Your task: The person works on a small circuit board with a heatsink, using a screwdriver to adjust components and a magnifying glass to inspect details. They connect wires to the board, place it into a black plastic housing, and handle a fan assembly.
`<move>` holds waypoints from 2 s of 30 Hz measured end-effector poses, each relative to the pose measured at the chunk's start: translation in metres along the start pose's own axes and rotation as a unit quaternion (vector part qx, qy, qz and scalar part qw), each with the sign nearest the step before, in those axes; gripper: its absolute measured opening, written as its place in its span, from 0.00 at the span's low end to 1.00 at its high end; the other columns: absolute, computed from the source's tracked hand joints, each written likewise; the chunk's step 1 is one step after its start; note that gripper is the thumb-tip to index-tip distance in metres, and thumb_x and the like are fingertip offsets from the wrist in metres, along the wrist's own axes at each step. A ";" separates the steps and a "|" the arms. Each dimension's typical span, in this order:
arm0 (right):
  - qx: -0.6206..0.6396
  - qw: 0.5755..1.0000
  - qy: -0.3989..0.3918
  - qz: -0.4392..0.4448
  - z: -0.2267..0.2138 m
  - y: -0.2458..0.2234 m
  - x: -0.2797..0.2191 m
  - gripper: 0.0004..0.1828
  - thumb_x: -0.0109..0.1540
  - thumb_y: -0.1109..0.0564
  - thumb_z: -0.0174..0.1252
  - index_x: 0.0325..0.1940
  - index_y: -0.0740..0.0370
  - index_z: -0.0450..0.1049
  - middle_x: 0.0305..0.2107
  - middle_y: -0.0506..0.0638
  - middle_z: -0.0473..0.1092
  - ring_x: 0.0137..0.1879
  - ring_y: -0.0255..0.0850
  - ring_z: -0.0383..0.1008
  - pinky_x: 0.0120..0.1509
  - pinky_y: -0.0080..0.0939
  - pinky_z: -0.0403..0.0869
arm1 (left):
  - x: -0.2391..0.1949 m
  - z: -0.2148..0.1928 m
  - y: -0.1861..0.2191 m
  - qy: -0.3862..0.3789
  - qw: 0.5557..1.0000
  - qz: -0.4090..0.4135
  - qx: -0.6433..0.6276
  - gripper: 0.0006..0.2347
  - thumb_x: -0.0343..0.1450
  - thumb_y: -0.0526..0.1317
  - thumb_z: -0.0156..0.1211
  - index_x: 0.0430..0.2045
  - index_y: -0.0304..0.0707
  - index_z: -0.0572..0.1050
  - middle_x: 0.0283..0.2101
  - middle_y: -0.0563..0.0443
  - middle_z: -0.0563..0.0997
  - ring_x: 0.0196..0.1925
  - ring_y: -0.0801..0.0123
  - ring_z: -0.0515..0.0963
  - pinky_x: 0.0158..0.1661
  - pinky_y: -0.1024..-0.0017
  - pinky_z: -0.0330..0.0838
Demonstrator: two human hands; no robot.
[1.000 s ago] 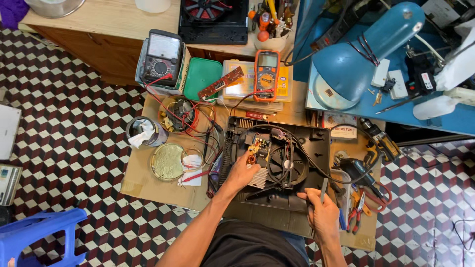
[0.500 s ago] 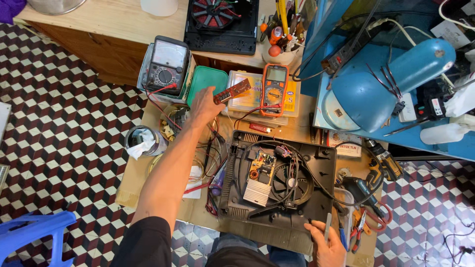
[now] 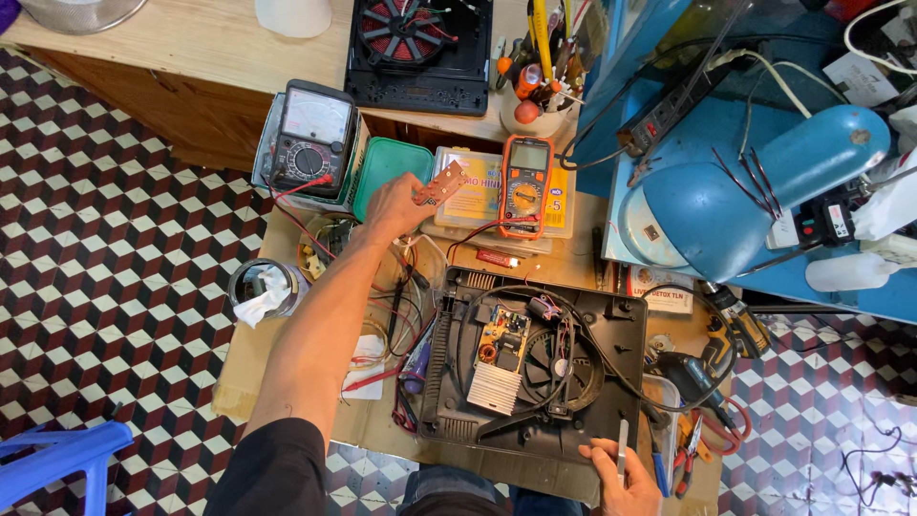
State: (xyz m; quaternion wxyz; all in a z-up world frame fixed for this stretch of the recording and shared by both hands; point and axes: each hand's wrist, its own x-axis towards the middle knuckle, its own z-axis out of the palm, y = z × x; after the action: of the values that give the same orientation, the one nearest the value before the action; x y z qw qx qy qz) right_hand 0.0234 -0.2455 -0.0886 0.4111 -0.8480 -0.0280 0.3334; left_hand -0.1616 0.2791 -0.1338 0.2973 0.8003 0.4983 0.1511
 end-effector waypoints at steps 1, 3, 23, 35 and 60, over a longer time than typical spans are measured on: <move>0.019 0.999 -0.004 -0.026 0.001 0.002 -0.001 0.11 0.62 0.61 0.61 0.46 0.71 0.80 0.36 0.62 0.82 0.44 0.38 0.82 0.52 0.35 0.74 | -0.005 -0.001 0.000 0.002 0.999 -0.010 -0.036 0.19 0.58 0.47 0.75 0.37 0.35 0.79 0.36 0.42 0.84 0.37 0.54 0.83 0.37 0.58 0.76; 0.050 0.998 -0.015 -0.025 0.001 0.004 -0.001 0.11 0.62 0.62 0.61 0.46 0.70 0.80 0.37 0.62 0.82 0.48 0.42 0.82 0.58 0.38 0.74 | -0.014 -0.011 0.004 0.009 0.994 -0.030 -0.106 0.17 0.61 0.46 0.73 0.37 0.36 0.79 0.36 0.44 0.85 0.37 0.58 0.84 0.38 0.61 0.76; 0.123 0.972 -0.199 0.002 0.016 -0.119 -0.048 0.15 0.67 0.53 0.57 0.51 0.66 0.78 0.20 0.51 0.71 0.17 0.28 0.56 0.20 0.29 0.52 | -0.185 -0.046 0.171 0.000 0.716 -0.195 -0.670 0.13 0.71 0.37 0.61 0.49 0.38 0.74 0.44 0.53 0.81 0.43 0.72 0.83 0.42 0.68 0.82; 0.138 0.976 -0.108 -0.132 0.002 -0.168 -0.050 0.21 0.63 0.51 0.63 0.55 0.65 0.74 0.41 0.48 0.74 0.45 0.32 0.72 0.47 0.32 0.71 | -0.289 0.021 0.288 0.083 0.951 0.189 -0.230 0.17 0.73 0.33 0.61 0.58 0.36 0.76 0.52 0.45 0.82 0.54 0.56 0.83 0.52 0.66 0.79; 0.187 0.980 -0.058 -0.029 0.014 -0.119 0.080 0.12 0.64 0.52 0.60 0.41 0.65 0.78 0.24 0.50 0.75 0.14 0.26 0.54 0.16 0.31 0.52 | -0.117 0.031 0.146 0.247 0.965 0.087 -0.018 0.14 0.72 0.37 0.62 0.49 0.27 0.75 0.45 0.32 0.83 0.43 0.43 0.83 0.40 0.55 0.77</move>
State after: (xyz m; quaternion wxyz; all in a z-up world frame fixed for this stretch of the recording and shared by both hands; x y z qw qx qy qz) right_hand 0.1046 -0.1314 -0.0531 0.5694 -0.7342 -0.0139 0.3695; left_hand -0.0949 0.1175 -0.0604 0.1651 0.7729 0.4820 0.3783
